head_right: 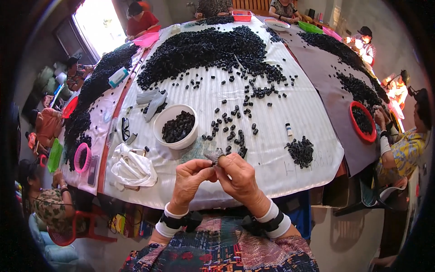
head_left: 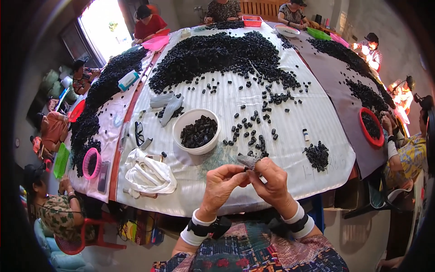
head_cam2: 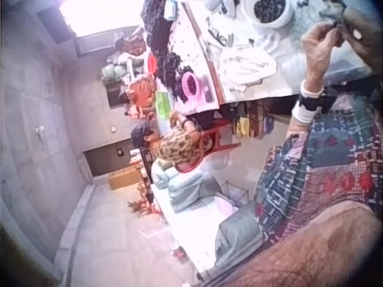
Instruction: Sorting and preparing small black shoe components at a production table.
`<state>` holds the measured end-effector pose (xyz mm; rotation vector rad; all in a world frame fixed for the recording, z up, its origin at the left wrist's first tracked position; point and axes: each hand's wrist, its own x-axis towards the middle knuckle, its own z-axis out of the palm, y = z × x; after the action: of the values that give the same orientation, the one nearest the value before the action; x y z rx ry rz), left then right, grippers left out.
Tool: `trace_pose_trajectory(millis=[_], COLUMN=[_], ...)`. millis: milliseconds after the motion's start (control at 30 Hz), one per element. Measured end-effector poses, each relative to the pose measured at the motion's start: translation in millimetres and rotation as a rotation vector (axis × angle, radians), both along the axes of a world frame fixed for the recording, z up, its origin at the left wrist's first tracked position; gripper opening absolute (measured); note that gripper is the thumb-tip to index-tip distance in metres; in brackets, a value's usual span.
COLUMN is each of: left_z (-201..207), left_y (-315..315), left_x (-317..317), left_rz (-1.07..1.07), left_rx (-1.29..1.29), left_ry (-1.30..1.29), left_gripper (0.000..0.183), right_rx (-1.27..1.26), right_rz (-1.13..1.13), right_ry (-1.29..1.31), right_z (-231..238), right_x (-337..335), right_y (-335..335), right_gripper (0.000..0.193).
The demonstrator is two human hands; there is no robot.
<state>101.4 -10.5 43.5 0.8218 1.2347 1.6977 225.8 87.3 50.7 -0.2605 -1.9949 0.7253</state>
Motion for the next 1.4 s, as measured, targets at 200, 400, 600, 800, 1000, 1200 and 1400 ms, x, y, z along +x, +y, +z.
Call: trace_pose_trajectory(millis=[200,400,600,800,1000,1200,1400], left_z=[-3.3,-5.9,-11.2,-16.9,-21.8,-17.0,-19.0], left_y=[-0.5,1.4,11.7,22.1,26.8,27.0,29.3], left_x=[-5.4,-10.7,-20.5,-28.4,-33.7,-44.5,-48.1], left_rz=[-0.018,0.003,-0.01,-0.033,-0.051,-0.079,-0.11], left_rx=[0.031,0.05,0.005,-0.094,-0.178,-0.247,-0.246], left_ry=[-0.244,-0.337,-0.353,-0.35,-0.322,-0.247,-0.233], left_gripper=[0.009,0.009,0.009,0.009,0.011,0.015,0.016], right_rx=[-0.207,-0.019,0.016,0.017,0.041,0.065,0.044], right_rz=[0.007,0.02,-0.048,-0.106,-0.115,-0.106,-0.076], right_ry=[-0.049,-0.055,-0.116,-0.197,-0.238,-0.271,-0.299], right_z=[-0.9,-6.7,-10.4,-11.8,-16.4,-21.2,-18.5], right_x=[-1.2,-17.5,-27.8,-30.2,-32.3,-34.1,-33.7], right_y=[-9.8,-7.9,-2.9,1.4,9.5,17.0,15.8], right_gripper=[0.031,0.039,0.035,0.033,0.034,0.035,0.036])
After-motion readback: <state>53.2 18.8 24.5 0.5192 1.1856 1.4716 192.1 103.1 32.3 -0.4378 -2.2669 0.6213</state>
